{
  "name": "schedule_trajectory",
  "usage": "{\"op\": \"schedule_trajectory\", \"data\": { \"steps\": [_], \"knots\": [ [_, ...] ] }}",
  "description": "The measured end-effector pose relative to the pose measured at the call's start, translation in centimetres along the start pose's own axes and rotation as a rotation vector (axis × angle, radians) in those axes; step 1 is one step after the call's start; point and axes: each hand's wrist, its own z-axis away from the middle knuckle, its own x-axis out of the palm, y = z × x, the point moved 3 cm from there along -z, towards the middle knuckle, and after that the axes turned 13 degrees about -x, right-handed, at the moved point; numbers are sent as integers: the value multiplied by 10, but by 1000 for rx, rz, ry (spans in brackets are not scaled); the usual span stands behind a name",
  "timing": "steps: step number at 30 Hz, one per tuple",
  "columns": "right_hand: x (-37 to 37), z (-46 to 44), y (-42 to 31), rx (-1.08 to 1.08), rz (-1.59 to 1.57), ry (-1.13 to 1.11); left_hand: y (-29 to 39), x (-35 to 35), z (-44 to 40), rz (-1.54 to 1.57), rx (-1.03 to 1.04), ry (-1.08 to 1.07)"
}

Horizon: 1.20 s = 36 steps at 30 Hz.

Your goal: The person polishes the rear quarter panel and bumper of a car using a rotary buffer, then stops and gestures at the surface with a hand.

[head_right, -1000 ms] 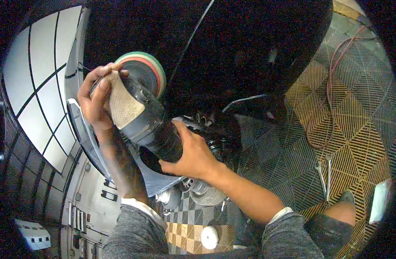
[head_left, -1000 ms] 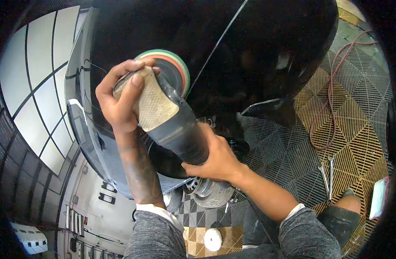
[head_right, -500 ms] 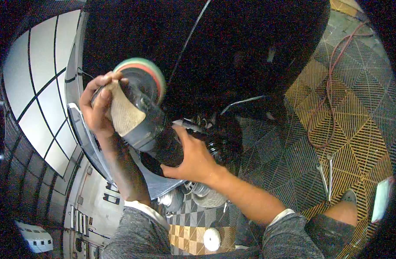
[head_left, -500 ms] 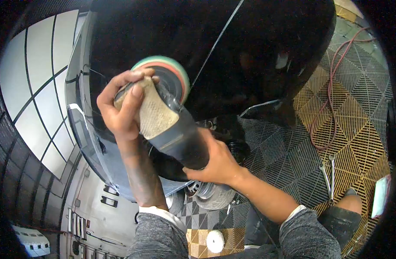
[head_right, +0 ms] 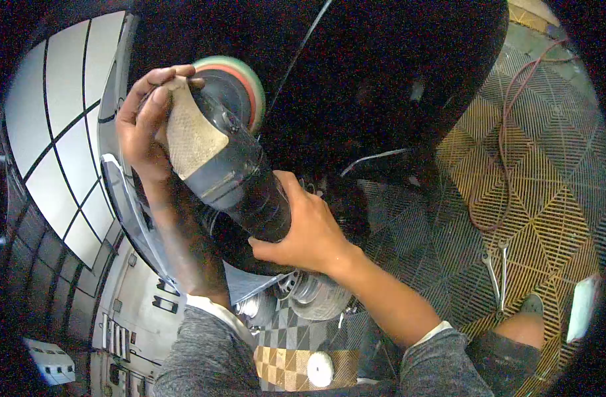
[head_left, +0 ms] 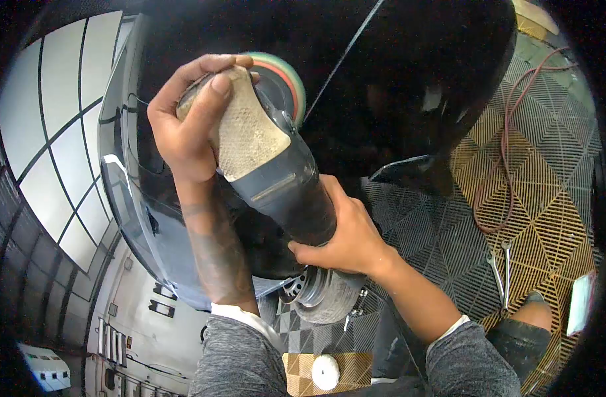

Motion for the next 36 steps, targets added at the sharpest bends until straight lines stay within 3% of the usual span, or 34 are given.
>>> {"op": "schedule_trajectory", "data": {
  "steps": [5, 17, 26, 29, 32, 36],
  "knots": [
    [12, 9, 1, -7, 16, -62, -14, -26, 28, -47, -49, 43],
    [41, 24, 10, 22, 52, -170, -43, -65, 80, 162, -16, 168],
    [63, 36, 16, 96, 216, -438, -73, -114, 137, 285, 2, 336],
    [66, 29, 9, 25, 196, -453, -73, -121, 141, 308, 10, 387],
    [59, 24, -3, 34, 181, -481, -61, -110, 128, 240, -96, 441],
    [32, 14, -21, 49, 153, -416, -50, -83, 95, 177, -126, 290]
  ]
}}
